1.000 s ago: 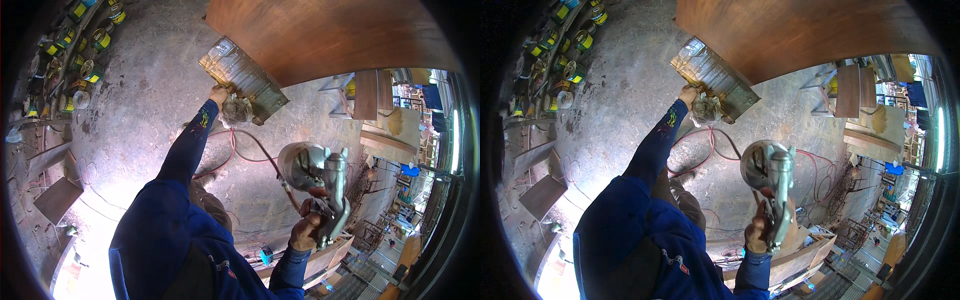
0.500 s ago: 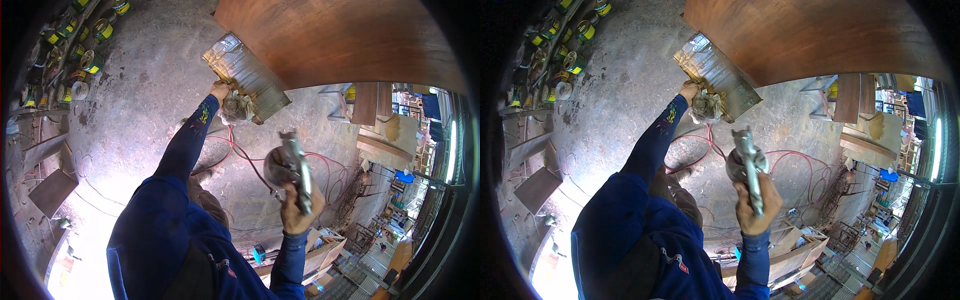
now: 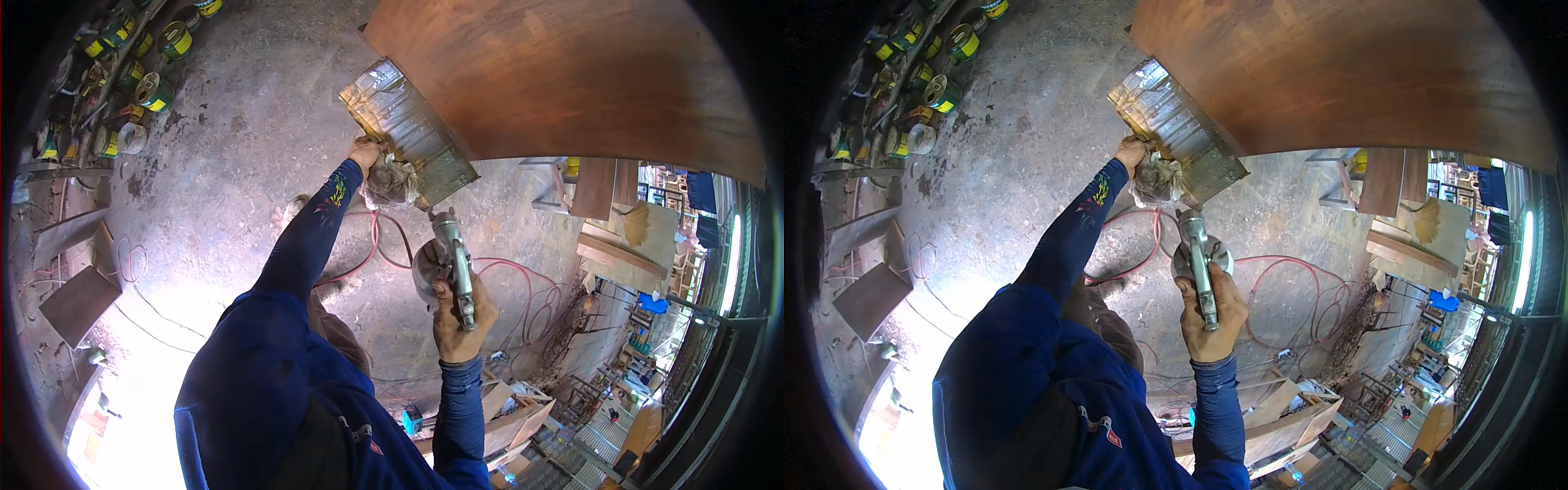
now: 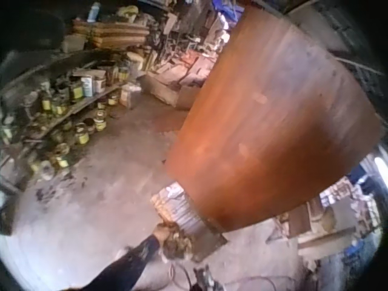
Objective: Apply a spray finish to a wooden cabinet using a pneumatic spray gun and wiping with a cloth.
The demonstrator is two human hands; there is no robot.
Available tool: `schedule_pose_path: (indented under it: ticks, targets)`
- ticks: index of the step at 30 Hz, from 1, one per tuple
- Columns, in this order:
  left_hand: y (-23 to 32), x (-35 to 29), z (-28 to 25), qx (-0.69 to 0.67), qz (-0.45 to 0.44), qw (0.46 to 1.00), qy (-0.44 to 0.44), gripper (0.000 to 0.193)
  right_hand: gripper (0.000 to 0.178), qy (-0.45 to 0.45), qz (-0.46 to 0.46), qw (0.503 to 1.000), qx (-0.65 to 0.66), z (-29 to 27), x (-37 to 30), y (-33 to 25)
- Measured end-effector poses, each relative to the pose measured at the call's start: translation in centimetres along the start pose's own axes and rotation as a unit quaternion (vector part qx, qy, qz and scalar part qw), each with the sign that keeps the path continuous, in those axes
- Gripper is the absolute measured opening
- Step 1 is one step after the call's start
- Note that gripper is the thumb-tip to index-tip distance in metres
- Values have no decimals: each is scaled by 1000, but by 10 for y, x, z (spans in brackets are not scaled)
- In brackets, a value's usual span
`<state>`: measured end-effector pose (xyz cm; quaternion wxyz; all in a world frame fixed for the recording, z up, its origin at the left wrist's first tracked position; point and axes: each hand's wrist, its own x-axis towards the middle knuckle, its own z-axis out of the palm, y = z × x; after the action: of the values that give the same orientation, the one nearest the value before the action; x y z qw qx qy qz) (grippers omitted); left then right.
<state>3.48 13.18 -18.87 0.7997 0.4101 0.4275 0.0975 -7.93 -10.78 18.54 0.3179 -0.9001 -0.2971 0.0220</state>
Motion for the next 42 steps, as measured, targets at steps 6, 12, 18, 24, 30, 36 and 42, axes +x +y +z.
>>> schedule_pose_path:
  ticks: [6, 12, 18, 24, 30, 36, 42]
  targets:
    - [6, -8, 2, -20, 12, 999, -36, 22, 43, 55, 0, 998, 13, -39, -9, -8]
    - [12, -7, -9, -74, 2, 996, -52, 22, 60, 136, 57, 984, 102, -48, -10, -24]
    - [33, -15, -4, -32, -29, 999, -31, 21, 39, -30, 53, 998, 8, -8, 24, -11]
    - [14, 17, -23, -4, 3, 1000, -18, 26, 46, 2, 24, 1000, 16, -15, 19, -20]
    - [7, 38, -41, 34, 29, 999, -31, 21, 58, 96, 56, 987, 112, -60, 0, -58]
    - [51, -16, -15, -50, -28, 997, -50, 25, 53, 65, -16, 998, -18, -42, 22, -45]
    - [47, 4, -32, -29, -8, 999, -23, 16, 50, -41, 6, 999, 14, -33, 32, -44]
